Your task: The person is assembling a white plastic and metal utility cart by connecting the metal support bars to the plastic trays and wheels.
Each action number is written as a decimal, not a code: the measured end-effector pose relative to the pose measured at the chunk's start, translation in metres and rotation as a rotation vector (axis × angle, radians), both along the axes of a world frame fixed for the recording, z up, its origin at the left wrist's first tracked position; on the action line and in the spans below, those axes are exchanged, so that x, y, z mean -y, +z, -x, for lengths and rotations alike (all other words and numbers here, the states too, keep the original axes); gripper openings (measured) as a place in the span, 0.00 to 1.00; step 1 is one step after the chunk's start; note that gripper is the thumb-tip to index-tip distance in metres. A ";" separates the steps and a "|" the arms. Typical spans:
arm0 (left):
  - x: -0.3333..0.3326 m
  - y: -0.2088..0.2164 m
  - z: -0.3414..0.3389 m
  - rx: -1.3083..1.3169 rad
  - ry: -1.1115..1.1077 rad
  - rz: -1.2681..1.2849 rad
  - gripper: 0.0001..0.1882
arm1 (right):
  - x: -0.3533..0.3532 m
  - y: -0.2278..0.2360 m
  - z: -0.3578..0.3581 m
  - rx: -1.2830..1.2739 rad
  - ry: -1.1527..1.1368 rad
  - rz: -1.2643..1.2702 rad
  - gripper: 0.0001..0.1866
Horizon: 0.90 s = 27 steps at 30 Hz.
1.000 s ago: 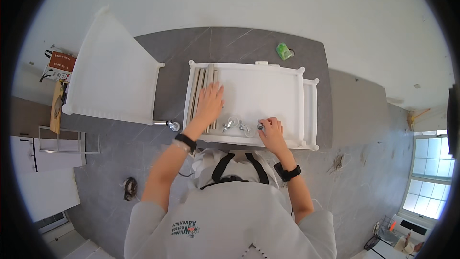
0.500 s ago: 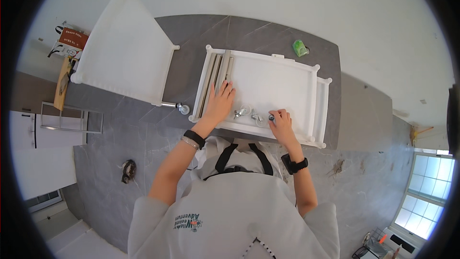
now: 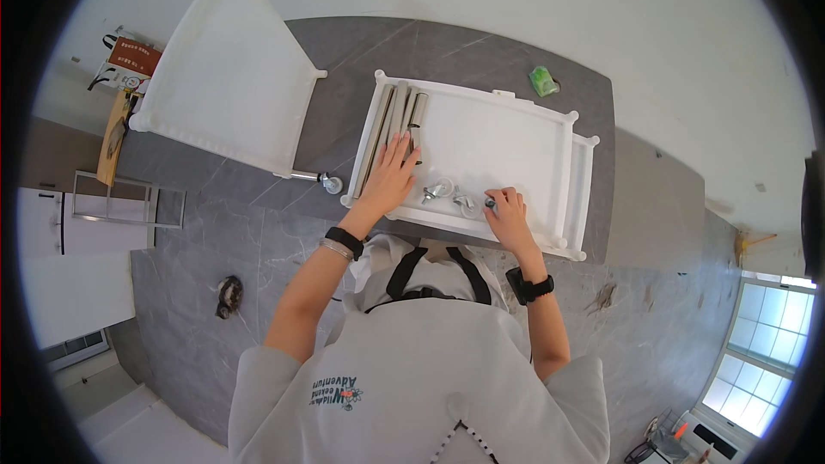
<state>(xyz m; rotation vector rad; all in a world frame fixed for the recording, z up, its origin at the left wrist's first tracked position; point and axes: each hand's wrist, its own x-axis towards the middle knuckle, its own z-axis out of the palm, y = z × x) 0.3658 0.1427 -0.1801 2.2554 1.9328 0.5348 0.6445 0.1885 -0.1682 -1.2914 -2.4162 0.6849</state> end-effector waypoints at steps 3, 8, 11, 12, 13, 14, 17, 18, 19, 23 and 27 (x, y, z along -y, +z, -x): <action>-0.006 -0.009 0.002 0.179 0.073 -0.060 0.27 | 0.000 0.002 0.000 0.013 0.007 0.018 0.18; 0.002 -0.019 0.008 0.156 0.171 -0.026 0.25 | -0.001 0.006 -0.002 0.046 0.009 0.038 0.18; 0.004 -0.014 0.006 0.066 0.194 -0.009 0.28 | -0.003 0.005 -0.001 0.051 0.000 0.030 0.18; 0.004 -0.013 0.003 -0.032 0.211 -0.017 0.30 | -0.004 0.005 -0.001 0.045 0.000 0.016 0.18; 0.004 -0.015 0.001 -0.028 0.213 -0.012 0.30 | -0.004 0.006 -0.002 0.049 0.002 0.021 0.18; 0.004 -0.017 0.000 -0.097 0.229 0.000 0.32 | -0.004 0.009 -0.001 0.075 -0.003 0.039 0.18; 0.004 -0.022 -0.002 -0.155 0.258 0.008 0.34 | -0.007 0.017 0.001 0.086 0.002 0.049 0.18; 0.004 -0.022 -0.003 -0.147 0.271 0.000 0.34 | -0.007 0.019 0.001 0.067 0.010 0.038 0.18; 0.005 -0.023 -0.004 -0.143 0.272 0.003 0.34 | -0.007 0.022 0.001 0.071 0.011 0.039 0.18; 0.008 -0.017 -0.003 -0.157 0.243 0.012 0.31 | -0.010 0.025 0.008 0.068 0.034 0.032 0.18; 0.013 -0.012 -0.001 -0.114 0.229 0.012 0.28 | -0.009 0.032 0.025 0.066 0.077 0.072 0.18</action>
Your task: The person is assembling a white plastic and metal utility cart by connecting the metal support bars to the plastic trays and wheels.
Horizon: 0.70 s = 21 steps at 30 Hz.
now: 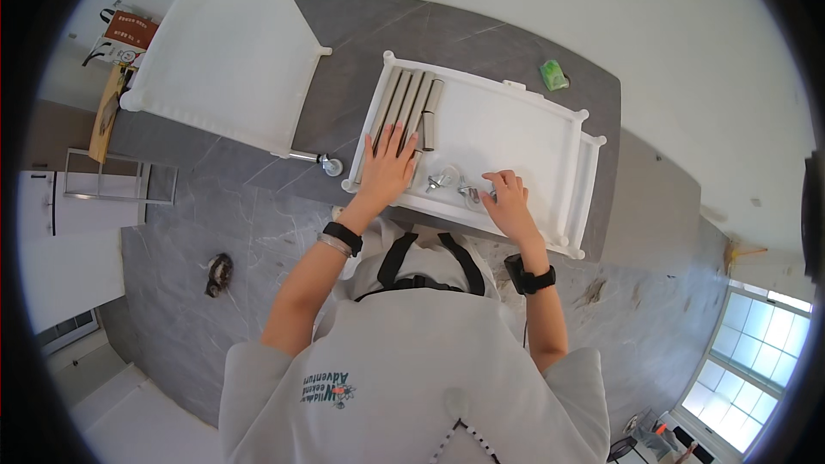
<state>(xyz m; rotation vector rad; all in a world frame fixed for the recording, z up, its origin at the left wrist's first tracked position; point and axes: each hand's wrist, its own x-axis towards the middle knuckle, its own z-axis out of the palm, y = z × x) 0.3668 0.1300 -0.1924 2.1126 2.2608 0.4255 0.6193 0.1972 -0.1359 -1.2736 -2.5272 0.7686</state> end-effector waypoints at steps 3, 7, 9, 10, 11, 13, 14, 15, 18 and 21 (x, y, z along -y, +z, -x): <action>0.004 0.001 0.003 0.098 0.020 -0.026 0.27 | -0.002 0.005 0.019 -0.037 0.071 -0.061 0.17; 0.016 0.008 0.014 0.120 0.023 0.037 0.26 | -0.017 -0.016 0.062 -0.197 0.087 0.024 0.16; 0.021 0.019 0.025 0.172 -0.018 0.022 0.25 | -0.023 -0.033 0.087 -0.280 -0.007 0.067 0.13; 0.024 0.025 0.032 0.175 -0.029 0.024 0.25 | -0.028 -0.040 0.097 -0.278 -0.018 0.067 0.13; 0.027 0.035 0.041 0.198 -0.042 0.022 0.24 | -0.033 -0.046 0.109 -0.224 -0.036 0.072 0.11; 0.037 0.042 0.060 0.225 -0.065 0.021 0.23 | -0.037 -0.049 0.126 -0.166 -0.064 0.077 0.09; 0.042 0.043 0.072 0.239 -0.036 0.031 0.22 | -0.040 -0.049 0.134 -0.135 -0.024 0.133 0.08; 0.047 0.044 0.084 0.253 -0.009 0.040 0.22 | -0.041 -0.048 0.139 -0.103 0.016 0.189 0.07; 0.063 0.047 0.114 0.231 0.041 0.006 0.21 | -0.033 -0.042 0.142 -0.064 -0.048 0.181 0.07; 0.081 0.045 0.141 0.239 0.085 0.059 0.20 | -0.038 -0.024 0.139 0.103 0.009 0.283 0.11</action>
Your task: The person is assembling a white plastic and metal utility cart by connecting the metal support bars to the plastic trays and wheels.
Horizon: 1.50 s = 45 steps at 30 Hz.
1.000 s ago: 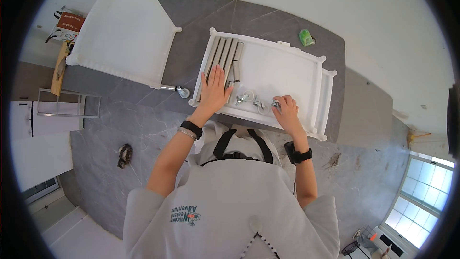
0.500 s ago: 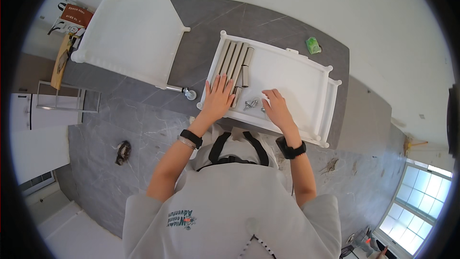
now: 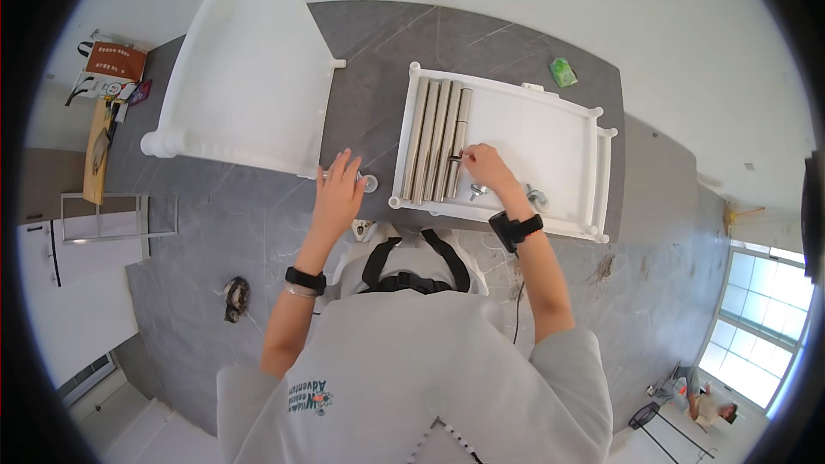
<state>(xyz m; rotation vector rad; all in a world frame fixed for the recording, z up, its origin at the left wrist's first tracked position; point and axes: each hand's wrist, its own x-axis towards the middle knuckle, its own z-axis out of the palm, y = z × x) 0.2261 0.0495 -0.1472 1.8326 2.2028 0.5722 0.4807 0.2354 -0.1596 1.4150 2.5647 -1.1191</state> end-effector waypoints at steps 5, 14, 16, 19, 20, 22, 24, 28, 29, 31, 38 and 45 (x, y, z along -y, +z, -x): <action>0.010 -0.001 0.023 0.030 0.037 0.020 0.19 | -0.065 -0.023 0.000 -0.158 -0.070 -0.309 0.19; 0.031 0.012 0.039 0.128 0.123 0.001 0.16 | -0.115 -0.045 0.039 -0.042 -0.176 -0.257 0.18; 0.038 0.012 0.046 0.154 0.125 -0.010 0.16 | -0.115 -0.051 0.036 -0.025 -0.148 -0.245 0.18; 0.046 0.010 0.051 0.155 0.159 -0.017 0.15 | -0.108 -0.053 0.035 -0.032 -0.137 -0.258 0.17; 0.048 0.012 0.052 0.156 0.175 -0.012 0.15 | -0.104 -0.052 0.034 -0.057 -0.153 -0.283 0.17; 0.055 0.012 0.056 0.150 0.201 -0.002 0.15 | -0.091 -0.038 0.040 -0.043 -0.199 -0.266 0.16; 0.057 0.010 0.061 0.121 0.182 -0.046 0.15 | -0.083 -0.019 0.043 -0.026 -0.255 -0.257 0.16; 0.058 0.012 0.072 0.142 0.186 -0.065 0.14 | -0.067 0.006 0.056 -0.195 -0.247 -0.354 0.11; 0.055 0.015 0.073 0.160 0.205 -0.039 0.14 | -0.063 0.016 0.058 -0.240 -0.228 -0.307 0.10; 0.056 0.011 0.083 0.165 0.245 -0.007 0.14 | -0.035 0.035 0.079 -0.263 -0.184 -0.269 0.10; 0.039 -0.045 0.110 0.223 0.214 -0.040 0.20 | 0.056 0.016 0.160 -0.195 0.316 -0.245 0.11; 0.032 -0.079 0.132 0.232 0.005 0.034 0.21 | 0.111 -0.071 0.216 0.082 0.422 -0.301 0.18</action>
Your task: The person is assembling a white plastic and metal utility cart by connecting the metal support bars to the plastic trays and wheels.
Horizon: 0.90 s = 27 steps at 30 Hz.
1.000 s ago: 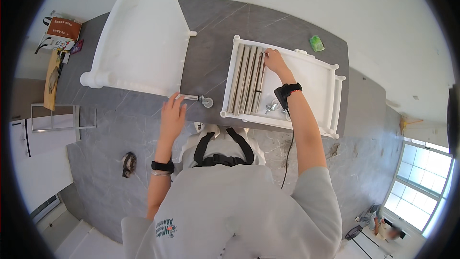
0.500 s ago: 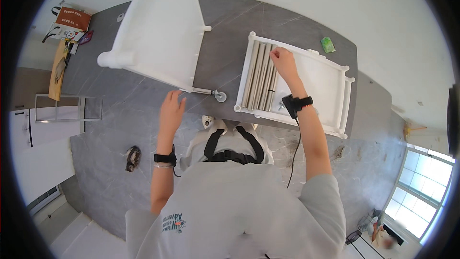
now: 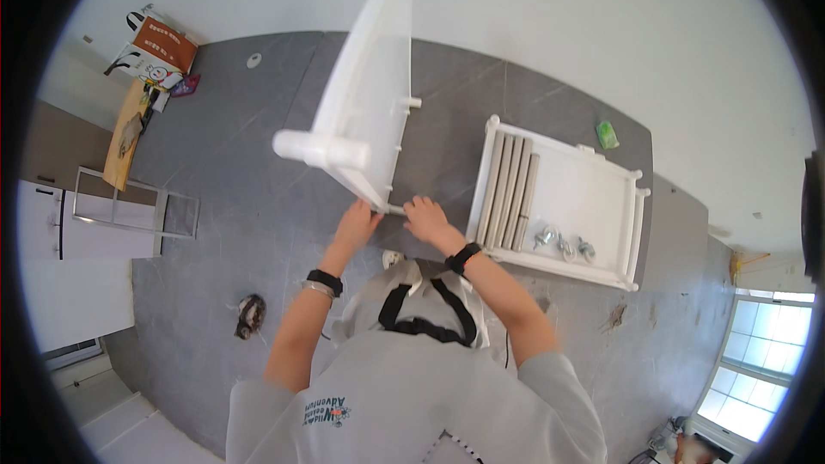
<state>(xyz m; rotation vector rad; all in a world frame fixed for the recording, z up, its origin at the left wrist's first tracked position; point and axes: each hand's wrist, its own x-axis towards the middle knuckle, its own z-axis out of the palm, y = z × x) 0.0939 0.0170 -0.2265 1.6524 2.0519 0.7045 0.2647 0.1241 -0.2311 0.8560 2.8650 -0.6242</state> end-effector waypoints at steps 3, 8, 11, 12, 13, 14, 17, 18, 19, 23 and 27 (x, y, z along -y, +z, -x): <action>0.001 -0.021 0.008 -0.046 -0.039 -0.006 0.20 | 0.009 -0.014 0.012 -0.017 -0.047 -0.045 0.19; -0.003 -0.036 0.013 -0.106 -0.156 -0.074 0.17 | 0.008 -0.026 0.020 0.030 -0.121 -0.084 0.17; 0.002 -0.025 0.012 -0.090 -0.216 -0.126 0.17 | 0.009 -0.015 0.015 0.056 -0.089 -0.009 0.16; 0.003 -0.018 0.014 -0.095 -0.218 -0.136 0.17 | 0.009 -0.006 0.015 0.052 -0.091 -0.019 0.16; 0.004 -0.012 0.016 -0.064 -0.233 -0.118 0.18 | 0.010 0.002 0.015 0.049 -0.070 -0.017 0.17; 0.009 0.001 0.014 -0.032 -0.251 -0.098 0.19 | 0.015 0.016 0.013 0.047 -0.051 -0.012 0.17; 0.006 0.052 0.007 0.074 -0.152 0.209 0.22 | 0.026 0.050 0.009 0.016 -0.129 0.020 0.16; 0.006 0.056 0.006 0.071 -0.149 0.204 0.22 | 0.029 0.063 0.011 0.013 -0.126 0.014 0.16; 0.007 0.059 0.005 0.081 -0.116 -0.040 0.23 | 0.031 0.074 0.013 -0.016 -0.104 -0.057 0.16; 0.000 0.082 -0.003 0.085 0.075 -0.238 0.21 | 0.033 0.097 0.020 -0.118 -0.077 -0.234 0.13; -0.014 0.095 -0.006 0.092 0.196 -0.315 0.19 | 0.037 0.113 0.026 -0.125 -0.063 -0.299 0.12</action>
